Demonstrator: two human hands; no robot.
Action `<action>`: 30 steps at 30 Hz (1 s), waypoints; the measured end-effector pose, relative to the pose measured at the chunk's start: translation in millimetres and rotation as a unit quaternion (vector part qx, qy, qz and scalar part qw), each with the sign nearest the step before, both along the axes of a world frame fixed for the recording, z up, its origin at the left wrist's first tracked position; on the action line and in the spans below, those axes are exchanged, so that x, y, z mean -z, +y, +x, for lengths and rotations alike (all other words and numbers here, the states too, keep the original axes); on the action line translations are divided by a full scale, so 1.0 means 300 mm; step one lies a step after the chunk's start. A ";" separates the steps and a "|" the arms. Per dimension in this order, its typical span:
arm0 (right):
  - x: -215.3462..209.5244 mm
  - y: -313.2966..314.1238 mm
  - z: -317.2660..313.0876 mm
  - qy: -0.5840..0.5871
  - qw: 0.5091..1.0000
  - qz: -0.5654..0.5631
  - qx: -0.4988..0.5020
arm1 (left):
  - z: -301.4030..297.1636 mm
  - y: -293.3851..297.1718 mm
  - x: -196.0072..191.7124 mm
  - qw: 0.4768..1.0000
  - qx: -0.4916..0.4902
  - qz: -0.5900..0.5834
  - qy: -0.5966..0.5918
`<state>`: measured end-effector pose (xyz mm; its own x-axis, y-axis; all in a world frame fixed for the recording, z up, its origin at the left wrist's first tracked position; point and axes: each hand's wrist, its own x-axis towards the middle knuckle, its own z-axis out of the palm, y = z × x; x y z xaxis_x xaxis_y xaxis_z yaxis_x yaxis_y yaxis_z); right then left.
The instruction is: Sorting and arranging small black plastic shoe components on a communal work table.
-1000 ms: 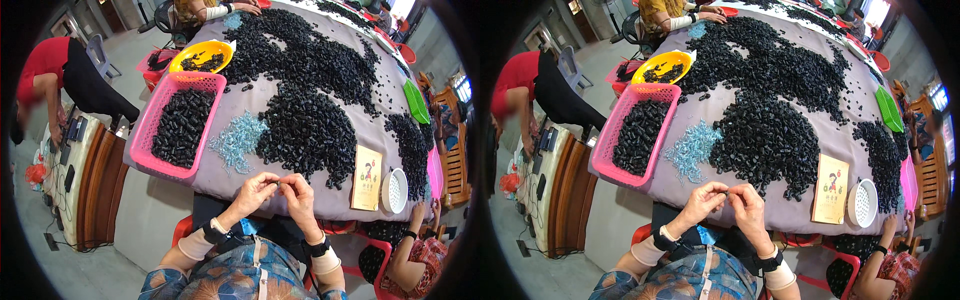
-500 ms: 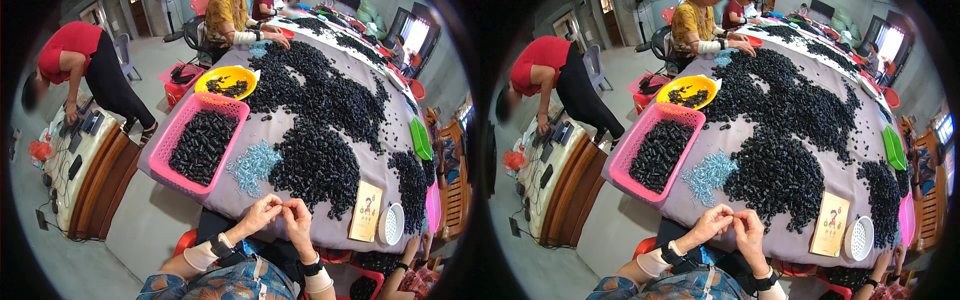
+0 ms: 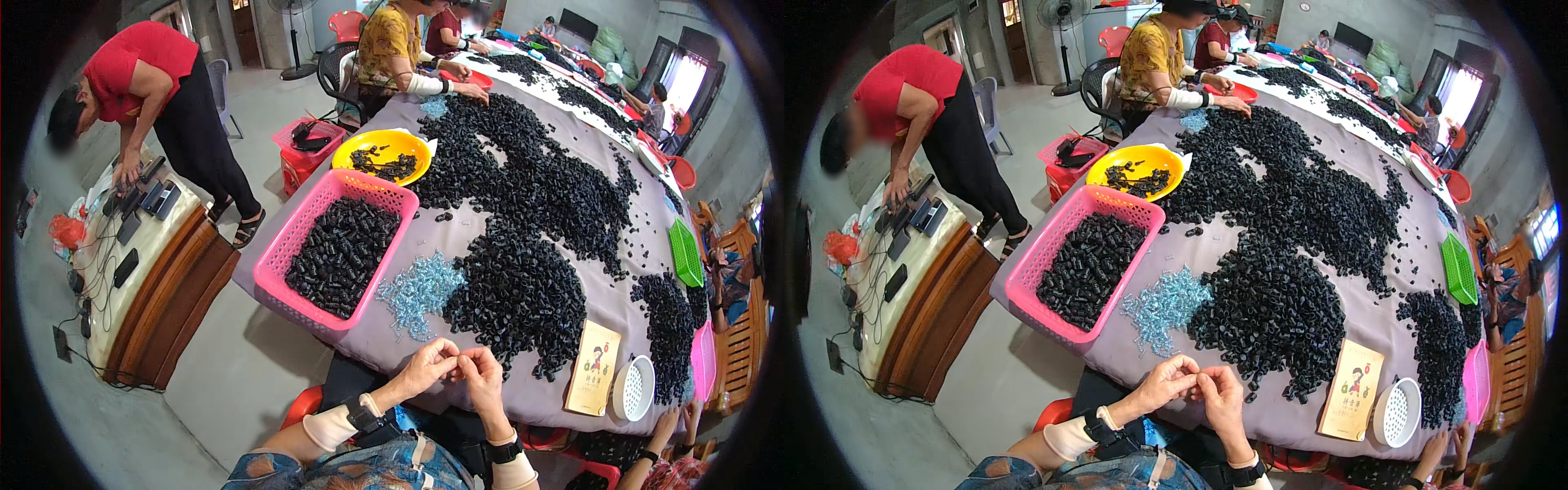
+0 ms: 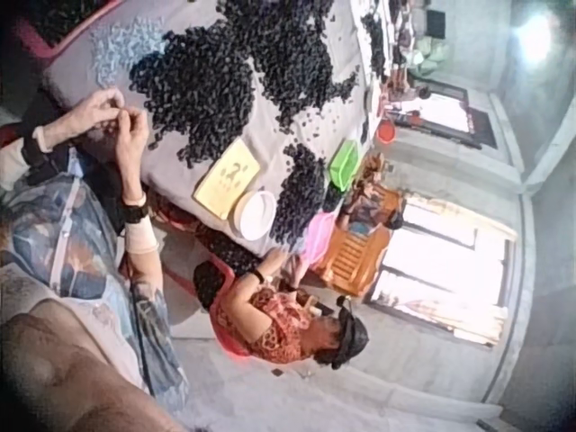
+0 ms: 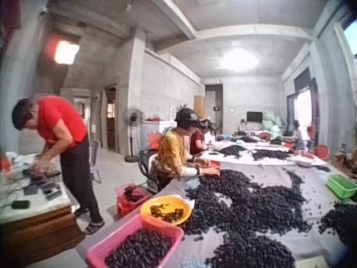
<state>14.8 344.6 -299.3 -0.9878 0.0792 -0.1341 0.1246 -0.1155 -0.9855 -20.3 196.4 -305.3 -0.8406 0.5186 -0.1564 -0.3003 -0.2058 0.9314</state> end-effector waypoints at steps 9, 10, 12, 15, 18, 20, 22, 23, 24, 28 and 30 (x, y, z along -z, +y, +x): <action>-0.002 -0.008 -0.004 0.004 1.000 -0.004 0.021 | -0.002 0.010 0.032 0.999 -0.028 -0.025 0.027; 0.001 -0.004 -0.003 0.008 1.000 -0.001 0.030 | -0.002 0.017 0.040 0.999 -0.027 -0.034 0.031; 0.002 -0.010 -0.006 0.012 0.999 0.000 0.034 | -0.002 0.021 0.058 0.998 -0.030 -0.044 0.034; 0.001 -0.024 -0.010 0.038 0.998 0.039 0.031 | -0.001 0.014 0.065 0.995 -0.054 -0.062 0.058; 0.032 -0.007 -0.031 0.183 0.965 0.187 0.025 | -0.001 0.005 0.064 0.997 -0.039 -0.066 0.024; 0.021 -0.004 -0.033 0.132 0.989 0.061 0.039 | -0.003 0.025 0.051 0.994 -0.046 -0.085 0.043; 0.005 0.000 -0.033 0.052 0.997 -0.010 0.057 | -0.009 0.038 0.055 0.990 -0.066 -0.099 0.076; 0.017 -0.001 -0.039 0.046 0.996 -0.009 0.075 | -0.010 0.044 0.052 0.989 -0.072 -0.094 0.084; 0.027 0.005 -0.045 0.046 0.996 -0.028 0.077 | -0.012 0.044 0.051 0.989 -0.078 -0.088 0.091; 0.043 -0.001 -0.072 0.015 0.995 -0.056 0.086 | -0.058 0.038 0.069 0.972 -0.172 -0.055 0.150; 0.038 -0.006 -0.093 0.050 0.997 0.023 0.059 | -0.096 0.028 0.046 0.968 -0.205 -0.048 0.136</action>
<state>-12.9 342.7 -310.7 -0.9796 0.1987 -0.0284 0.0133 -0.0769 -0.9969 -49.2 204.9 -319.2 -0.9894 0.1276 0.0686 0.0470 -0.1647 0.9852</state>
